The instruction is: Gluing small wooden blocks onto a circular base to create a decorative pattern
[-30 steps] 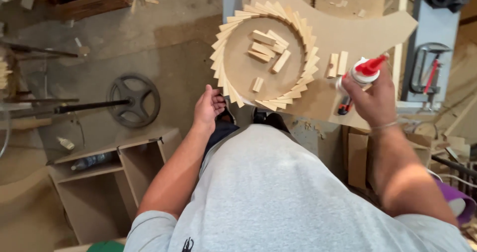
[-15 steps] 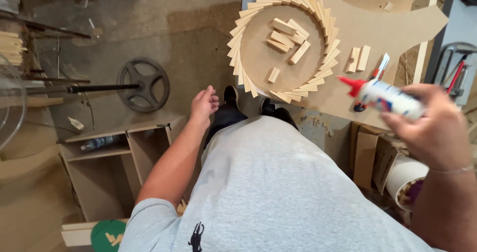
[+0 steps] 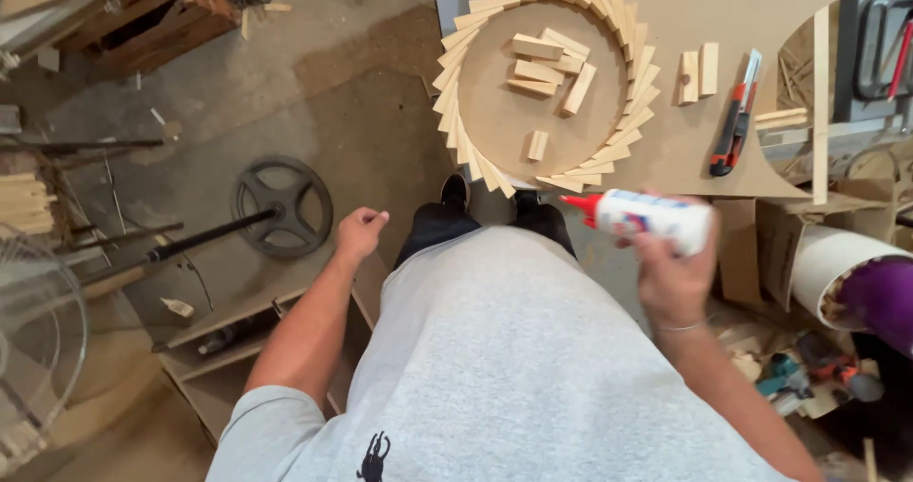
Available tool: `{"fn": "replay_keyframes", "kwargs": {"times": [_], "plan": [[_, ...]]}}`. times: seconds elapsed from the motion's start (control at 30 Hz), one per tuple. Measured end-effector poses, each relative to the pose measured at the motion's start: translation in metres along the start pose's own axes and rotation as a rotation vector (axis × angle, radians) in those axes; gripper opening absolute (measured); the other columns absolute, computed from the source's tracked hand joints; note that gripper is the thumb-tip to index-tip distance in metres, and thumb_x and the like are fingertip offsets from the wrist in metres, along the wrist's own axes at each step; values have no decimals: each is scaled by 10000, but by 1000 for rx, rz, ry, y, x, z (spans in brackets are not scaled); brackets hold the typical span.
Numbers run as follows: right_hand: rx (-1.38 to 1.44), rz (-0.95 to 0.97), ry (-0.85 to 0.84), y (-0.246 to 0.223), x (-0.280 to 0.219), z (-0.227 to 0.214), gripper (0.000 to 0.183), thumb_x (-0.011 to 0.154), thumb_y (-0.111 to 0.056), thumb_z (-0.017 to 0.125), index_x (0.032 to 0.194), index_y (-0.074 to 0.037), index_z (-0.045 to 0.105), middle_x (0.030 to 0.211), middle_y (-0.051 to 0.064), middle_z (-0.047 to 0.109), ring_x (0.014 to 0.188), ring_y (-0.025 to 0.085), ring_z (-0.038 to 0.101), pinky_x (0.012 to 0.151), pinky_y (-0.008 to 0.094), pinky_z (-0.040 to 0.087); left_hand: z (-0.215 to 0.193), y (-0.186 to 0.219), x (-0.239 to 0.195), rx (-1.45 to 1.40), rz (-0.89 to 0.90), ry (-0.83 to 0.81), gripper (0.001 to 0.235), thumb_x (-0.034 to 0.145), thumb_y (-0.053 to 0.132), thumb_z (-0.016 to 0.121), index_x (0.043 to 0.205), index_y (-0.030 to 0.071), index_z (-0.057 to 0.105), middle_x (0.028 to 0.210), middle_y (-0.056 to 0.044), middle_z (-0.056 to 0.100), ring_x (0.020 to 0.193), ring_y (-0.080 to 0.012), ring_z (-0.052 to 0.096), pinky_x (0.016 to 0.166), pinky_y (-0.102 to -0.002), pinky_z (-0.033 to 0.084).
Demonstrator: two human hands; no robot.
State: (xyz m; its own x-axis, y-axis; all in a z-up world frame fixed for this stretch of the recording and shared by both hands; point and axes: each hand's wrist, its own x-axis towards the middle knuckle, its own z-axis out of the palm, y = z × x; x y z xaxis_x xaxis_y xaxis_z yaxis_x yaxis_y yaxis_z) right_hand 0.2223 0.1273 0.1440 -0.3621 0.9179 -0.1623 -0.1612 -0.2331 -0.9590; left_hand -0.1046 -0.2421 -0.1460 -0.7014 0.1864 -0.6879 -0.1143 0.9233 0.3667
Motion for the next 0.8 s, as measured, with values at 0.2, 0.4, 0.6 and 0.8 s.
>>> {"fn": "replay_keyframes", "kwargs": {"times": [0.2, 0.4, 0.6, 0.8], "plan": [[-444, -262, -41, 51, -35, 43, 671, 754, -83, 907, 1255, 80, 491, 1248, 305, 663, 1129, 332, 693, 925, 407, 547, -67, 1, 11, 343, 6, -139, 431, 870, 627, 696, 1135, 295, 767, 1098, -11, 774, 1121, -275, 704, 951, -425, 549], [-358, -300, 19, 70, -46, 77, 615, 817, 11, 846, 1273, 95, 442, 1274, 366, 617, 1179, 383, 632, 915, 506, 527, -109, 9, 35, 387, 12, -170, 432, 882, 609, 668, 1136, 273, 761, 1116, -35, 772, 1169, -296, 678, 975, -432, 534], [-430, -335, 54, 70, -48, 95, 593, 825, -2, 852, 1261, 104, 464, 1252, 361, 635, 1182, 377, 639, 943, 491, 517, -110, 14, 44, 377, 19, -197, 402, 884, 599, 683, 1117, 281, 763, 1098, -25, 774, 1152, -282, 685, 958, -424, 541], [-561, -359, 124, 59, -52, 109, 565, 836, -42, 865, 1251, 94, 505, 1238, 318, 660, 1170, 348, 653, 971, 459, 507, -98, 15, 45, 351, 36, -239, 402, 876, 583, 693, 1119, 272, 766, 1094, -23, 775, 1141, -281, 692, 948, -412, 542]]}}
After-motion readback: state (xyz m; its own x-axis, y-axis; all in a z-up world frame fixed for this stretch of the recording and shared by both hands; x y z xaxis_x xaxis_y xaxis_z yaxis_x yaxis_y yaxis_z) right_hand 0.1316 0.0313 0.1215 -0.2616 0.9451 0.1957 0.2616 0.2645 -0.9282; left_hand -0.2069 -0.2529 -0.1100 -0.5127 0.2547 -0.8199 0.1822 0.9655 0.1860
